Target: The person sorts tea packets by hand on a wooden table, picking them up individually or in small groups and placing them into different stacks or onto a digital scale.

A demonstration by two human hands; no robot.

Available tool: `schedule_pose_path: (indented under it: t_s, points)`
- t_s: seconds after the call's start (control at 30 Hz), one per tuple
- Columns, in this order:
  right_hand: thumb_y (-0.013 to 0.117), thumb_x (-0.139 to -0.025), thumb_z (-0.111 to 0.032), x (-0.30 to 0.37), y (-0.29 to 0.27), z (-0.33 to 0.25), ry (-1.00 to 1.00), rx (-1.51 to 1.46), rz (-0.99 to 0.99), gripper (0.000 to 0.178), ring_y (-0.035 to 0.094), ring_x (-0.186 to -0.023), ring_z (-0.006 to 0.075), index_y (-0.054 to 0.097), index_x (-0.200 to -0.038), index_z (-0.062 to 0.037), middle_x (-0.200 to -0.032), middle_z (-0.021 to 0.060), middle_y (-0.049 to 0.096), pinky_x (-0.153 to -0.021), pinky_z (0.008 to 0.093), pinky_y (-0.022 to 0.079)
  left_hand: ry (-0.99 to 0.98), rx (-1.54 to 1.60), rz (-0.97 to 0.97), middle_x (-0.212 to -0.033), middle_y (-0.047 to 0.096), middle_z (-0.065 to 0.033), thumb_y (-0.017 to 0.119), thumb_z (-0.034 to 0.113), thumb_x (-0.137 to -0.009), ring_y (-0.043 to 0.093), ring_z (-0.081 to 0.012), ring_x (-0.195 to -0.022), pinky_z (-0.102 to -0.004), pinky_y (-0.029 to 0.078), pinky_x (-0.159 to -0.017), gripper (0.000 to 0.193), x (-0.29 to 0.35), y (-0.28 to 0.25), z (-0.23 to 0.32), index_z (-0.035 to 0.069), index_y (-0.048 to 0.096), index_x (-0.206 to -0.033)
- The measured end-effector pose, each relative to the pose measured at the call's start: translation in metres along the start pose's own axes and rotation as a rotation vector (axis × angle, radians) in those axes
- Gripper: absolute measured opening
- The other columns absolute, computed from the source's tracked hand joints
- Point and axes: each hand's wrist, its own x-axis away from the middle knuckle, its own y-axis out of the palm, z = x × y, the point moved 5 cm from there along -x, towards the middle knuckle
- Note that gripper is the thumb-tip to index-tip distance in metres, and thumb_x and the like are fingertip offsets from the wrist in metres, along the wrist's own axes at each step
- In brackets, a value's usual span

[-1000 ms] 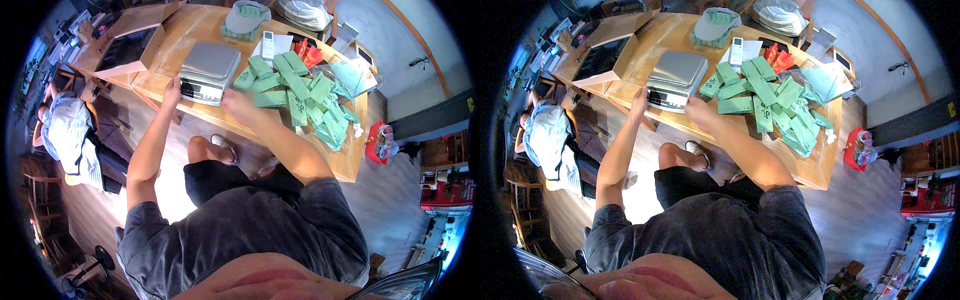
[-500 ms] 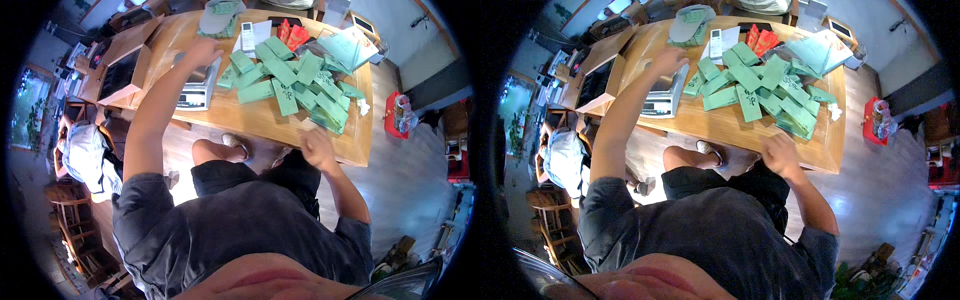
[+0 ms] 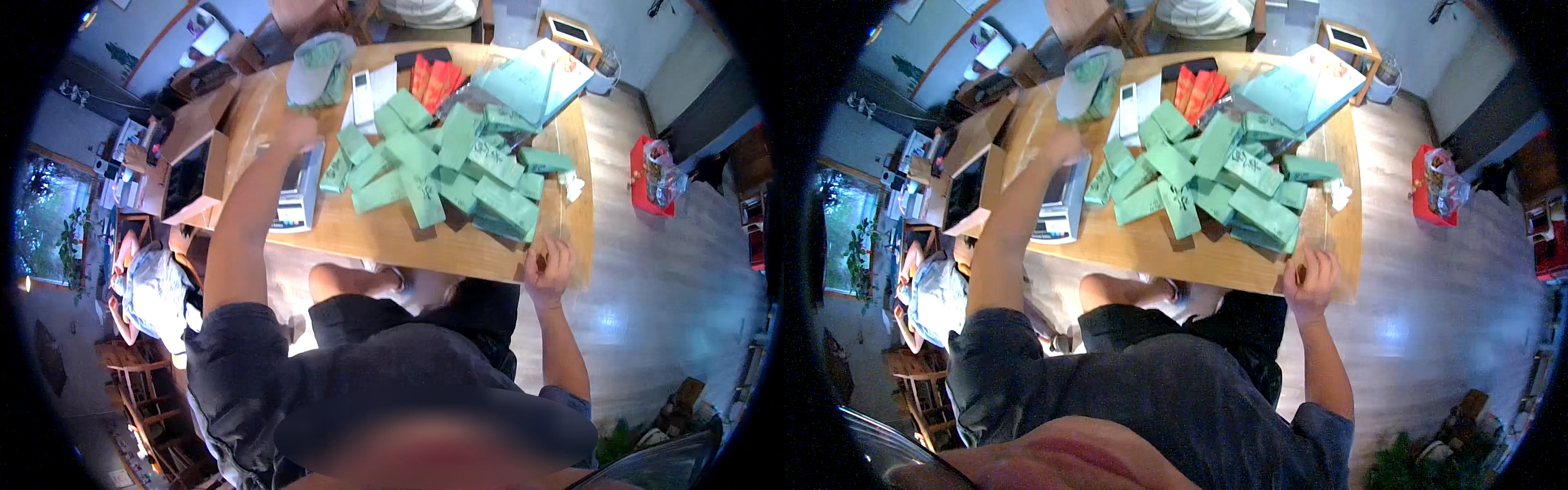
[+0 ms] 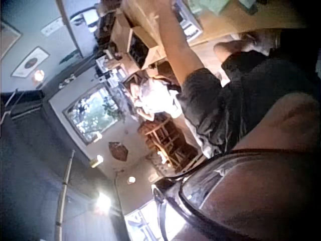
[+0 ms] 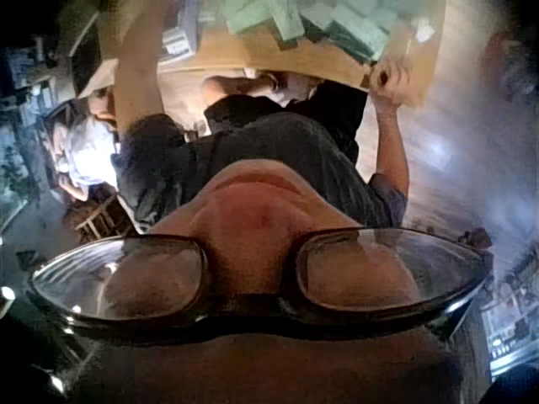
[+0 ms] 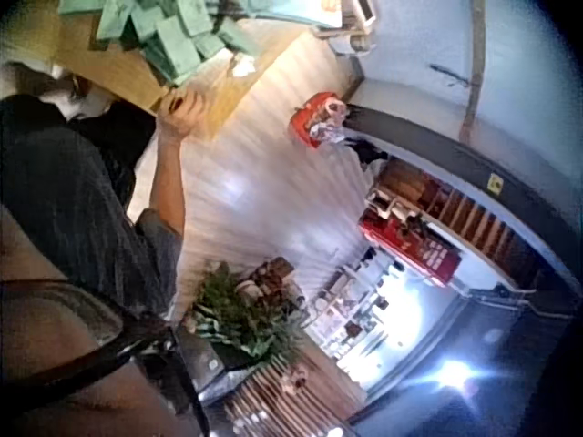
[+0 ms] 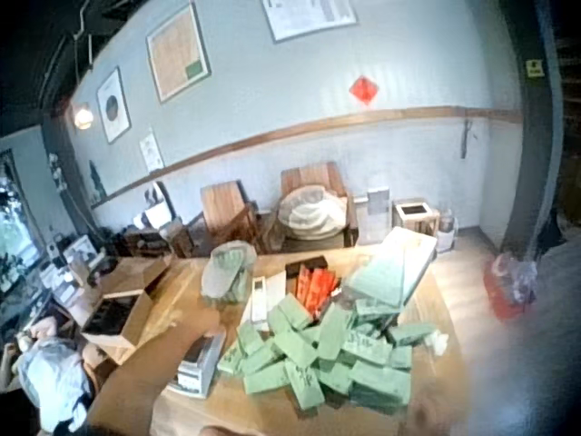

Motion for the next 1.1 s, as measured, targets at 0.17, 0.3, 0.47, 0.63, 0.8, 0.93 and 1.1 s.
schedule_pose_path:
  t_s: [0.17,0.3,0.47,0.63,0.8,0.93,1.1]
  points:
    - [0.073,-0.082,-0.016,-0.016,0.0,0.002,-0.047,0.022,0.027,0.043,0.053,-0.109,0.0424,0.062,-0.12,0.0009,-0.109,0.0204,0.058,-0.098,0.0521,0.044,-0.114,0.181,-0.035,-0.101,0.073,-0.0191,0.061,0.04,-0.089,0.067,-0.0366,-0.103,-0.047,0.045,-0.1,0.041,0.01,-0.002,-0.007,0.003,0.076,-0.094]
    - [0.072,-0.081,-0.016,-0.015,-0.014,-0.004,-0.016,0.023,0.0,0.044,0.052,-0.11,0.0418,0.062,-0.12,0.0015,-0.109,0.0193,0.057,-0.099,0.0527,0.043,-0.099,0.223,-0.008,-0.107,0.073,-0.017,0.059,0.036,-0.089,0.066,-0.0358,-0.109,-0.0534,0.035,-0.109,0.038,0.02,-0.023,0.018,0.005,0.076,-0.099]
    - [0.07,-0.083,-0.014,-0.015,-0.009,-0.009,-0.043,0.056,0.026,0.042,0.052,-0.11,0.0402,0.061,-0.121,0.0011,-0.109,0.0192,0.058,-0.099,0.0502,0.042,-0.042,0.006,0.137,-0.116,0.071,-0.0153,0.058,0.036,-0.088,0.063,-0.0319,-0.116,-0.0568,0.033,-0.11,0.035,0.014,-0.012,0.014,0.008,0.076,-0.102]
    - [0.07,-0.084,-0.015,-0.011,-0.002,-0.011,-0.042,0.075,0.001,0.039,0.052,-0.108,0.0393,0.061,-0.12,-0.0008,-0.112,0.0188,0.058,-0.097,0.0491,0.042,0.039,0.488,0.529,-0.123,0.066,-0.0187,0.056,0.032,-0.091,0.059,-0.0378,-0.118,-0.0511,0.04,-0.107,0.041,0.05,-0.021,0.045,0.004,0.065,-0.12]
    - [0.07,-0.086,-0.018,-0.003,0.0,0.003,-0.017,0.127,-0.037,0.04,0.051,-0.111,0.042,0.059,-0.121,-0.0019,-0.114,0.0209,0.058,-0.099,0.0519,0.04,0.002,0.919,0.333,-0.131,0.058,-0.0293,0.064,0.026,-0.088,0.057,-0.0435,-0.12,-0.0481,0.046,-0.102,0.066,0.108,-0.018,0.109,0.003,0.043,-0.146]
    - [0.069,-0.087,-0.019,-0.007,0.006,0.002,-0.029,0.089,-0.059,0.04,0.051,-0.111,0.0427,0.059,-0.121,-0.0012,-0.114,0.0215,0.058,-0.099,0.0516,0.04,-0.143,0.768,0.571,-0.134,0.054,-0.0309,0.065,0.026,-0.085,0.054,-0.0444,-0.124,-0.0474,0.048,-0.101,0.075,0.117,0.009,0.123,0.003,0.036,-0.15]
    - [0.069,-0.087,-0.02,-0.01,0.006,0.0,-0.046,0.087,-0.044,0.042,0.052,-0.109,0.0433,0.058,-0.123,-0.0004,-0.112,0.0222,0.058,-0.097,0.0514,0.042,-0.328,0.679,0.327,-0.127,0.057,-0.0309,0.064,0.022,-0.083,0.054,-0.0466,-0.124,-0.0474,0.049,-0.099,0.077,0.116,0.011,0.128,0.005,0.033,-0.151]
